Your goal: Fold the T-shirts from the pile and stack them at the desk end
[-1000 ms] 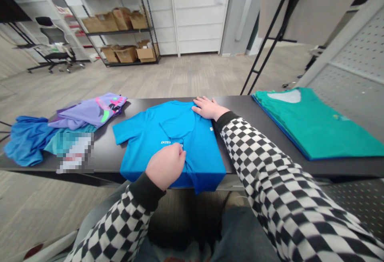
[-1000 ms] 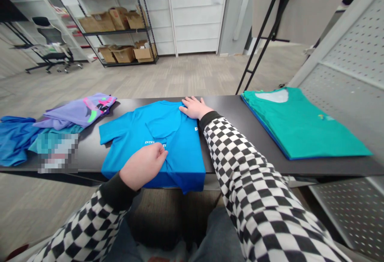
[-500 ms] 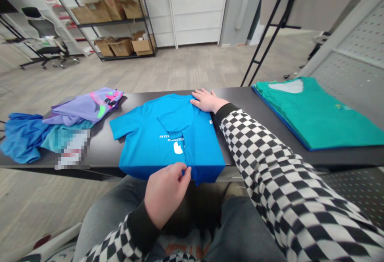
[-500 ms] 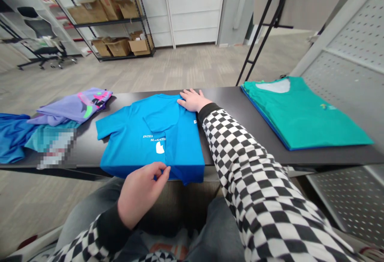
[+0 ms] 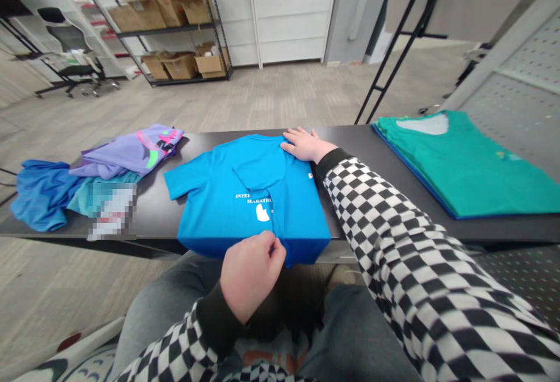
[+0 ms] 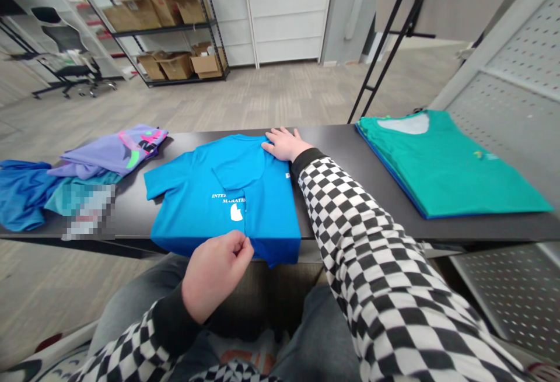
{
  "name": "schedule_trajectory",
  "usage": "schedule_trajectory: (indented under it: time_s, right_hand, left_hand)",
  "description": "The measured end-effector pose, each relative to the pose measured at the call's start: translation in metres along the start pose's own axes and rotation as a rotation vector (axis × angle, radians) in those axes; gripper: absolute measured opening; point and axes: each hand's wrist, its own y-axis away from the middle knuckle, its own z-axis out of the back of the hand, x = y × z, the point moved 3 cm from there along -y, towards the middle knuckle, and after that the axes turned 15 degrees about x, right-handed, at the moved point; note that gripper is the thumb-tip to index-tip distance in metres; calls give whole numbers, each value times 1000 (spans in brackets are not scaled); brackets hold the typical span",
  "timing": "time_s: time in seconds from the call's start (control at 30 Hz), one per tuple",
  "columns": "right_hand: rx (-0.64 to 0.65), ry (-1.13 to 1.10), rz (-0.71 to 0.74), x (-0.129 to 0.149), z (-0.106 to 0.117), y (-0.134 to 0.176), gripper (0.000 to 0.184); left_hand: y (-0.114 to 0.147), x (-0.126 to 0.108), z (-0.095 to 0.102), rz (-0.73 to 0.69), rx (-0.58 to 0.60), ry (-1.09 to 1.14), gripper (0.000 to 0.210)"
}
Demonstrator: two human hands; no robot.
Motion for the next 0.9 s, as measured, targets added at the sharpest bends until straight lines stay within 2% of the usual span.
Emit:
schedule_trajectory:
  time_s: [0.17,0.23,0.3,0.47,0.6,0.73,0.9]
  right_hand:
    - [6,-2,3,-2,-1,-2,80]
    - [5,-1,2,-3,-2,-4,80]
    - [2,-2,-1,-4,-2,-4,79]
    - [20,-11,-1,-4,-1,-3,79]
    - [31,-19,-9,-3,0,-1,79]
    - [6,-8,3,-2,0,0,78]
    - [5,4,5,-1,0,-1,77]
  left_hand:
    - [4,18,1,-201,87,378,38]
    - [7,28,-5,-217,95,510,37]
    - [9,36,-14,-169,74,577,39]
    - [10,36,-36,-81,5,570,39]
    - [4,32,-43,-71,2,497,37]
    - [3,31,-38,-141,-19,473,44]
    - [12,38,-33,-263,-80,595,29]
